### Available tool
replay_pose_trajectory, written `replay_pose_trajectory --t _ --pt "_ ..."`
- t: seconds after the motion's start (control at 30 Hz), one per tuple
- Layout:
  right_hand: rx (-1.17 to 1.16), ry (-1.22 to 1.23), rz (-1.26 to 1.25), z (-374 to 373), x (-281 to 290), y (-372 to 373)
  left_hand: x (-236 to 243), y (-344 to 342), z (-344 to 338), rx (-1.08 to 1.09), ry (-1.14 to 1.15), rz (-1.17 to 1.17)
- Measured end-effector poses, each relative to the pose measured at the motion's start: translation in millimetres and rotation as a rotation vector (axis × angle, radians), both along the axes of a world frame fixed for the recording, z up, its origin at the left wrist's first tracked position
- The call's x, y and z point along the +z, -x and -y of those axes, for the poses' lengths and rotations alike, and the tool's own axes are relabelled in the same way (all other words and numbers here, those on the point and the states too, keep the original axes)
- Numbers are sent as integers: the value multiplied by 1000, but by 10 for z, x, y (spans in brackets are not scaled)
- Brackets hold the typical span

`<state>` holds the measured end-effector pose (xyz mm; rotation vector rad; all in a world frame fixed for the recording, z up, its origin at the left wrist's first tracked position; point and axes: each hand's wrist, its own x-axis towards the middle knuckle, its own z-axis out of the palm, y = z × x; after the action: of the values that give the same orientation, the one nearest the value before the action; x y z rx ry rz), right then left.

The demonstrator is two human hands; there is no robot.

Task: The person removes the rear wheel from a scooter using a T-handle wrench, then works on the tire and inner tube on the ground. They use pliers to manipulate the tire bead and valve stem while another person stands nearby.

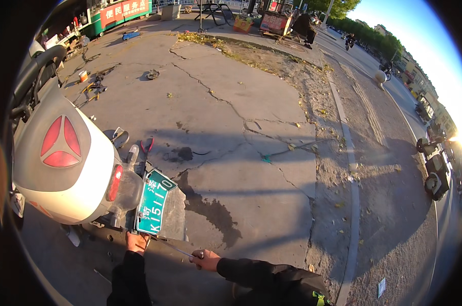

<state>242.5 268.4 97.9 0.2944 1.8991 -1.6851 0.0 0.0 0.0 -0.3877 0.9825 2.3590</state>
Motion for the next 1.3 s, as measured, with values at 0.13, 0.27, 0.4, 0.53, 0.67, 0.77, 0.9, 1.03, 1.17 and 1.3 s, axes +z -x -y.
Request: replay_pose_trajectory --t 0.13,0.27,0.4,0.53,0.67,0.77,0.9,1.03,1.17,1.3 --pt "-89 1 -31 139 21 -114 21 146 154 -77 261 -3" --pt "-86 -50 12 34 -74 -119 -153 -121 -195 62 317 85" --pt "-244 118 109 157 -85 -184 171 -474 -260 -3 164 -63" --pt "-276 158 102 258 -135 -366 403 -667 -335 44 326 26" --pt "-340 161 63 274 -242 -199 450 -494 -354 124 250 -18" --pt "-260 101 52 209 -303 -44 367 -454 -245 131 253 2" --pt "-272 144 -22 130 -377 55 422 -412 -165 94 234 -48" --pt "-191 219 -7 -19 -427 193 518 -364 -271 176 334 -61" --pt "-485 727 366 -90 -535 325 504 -298 -281 179 436 -38" --pt "-370 835 448 -70 -665 367 508 -402 -333 188 398 -82"
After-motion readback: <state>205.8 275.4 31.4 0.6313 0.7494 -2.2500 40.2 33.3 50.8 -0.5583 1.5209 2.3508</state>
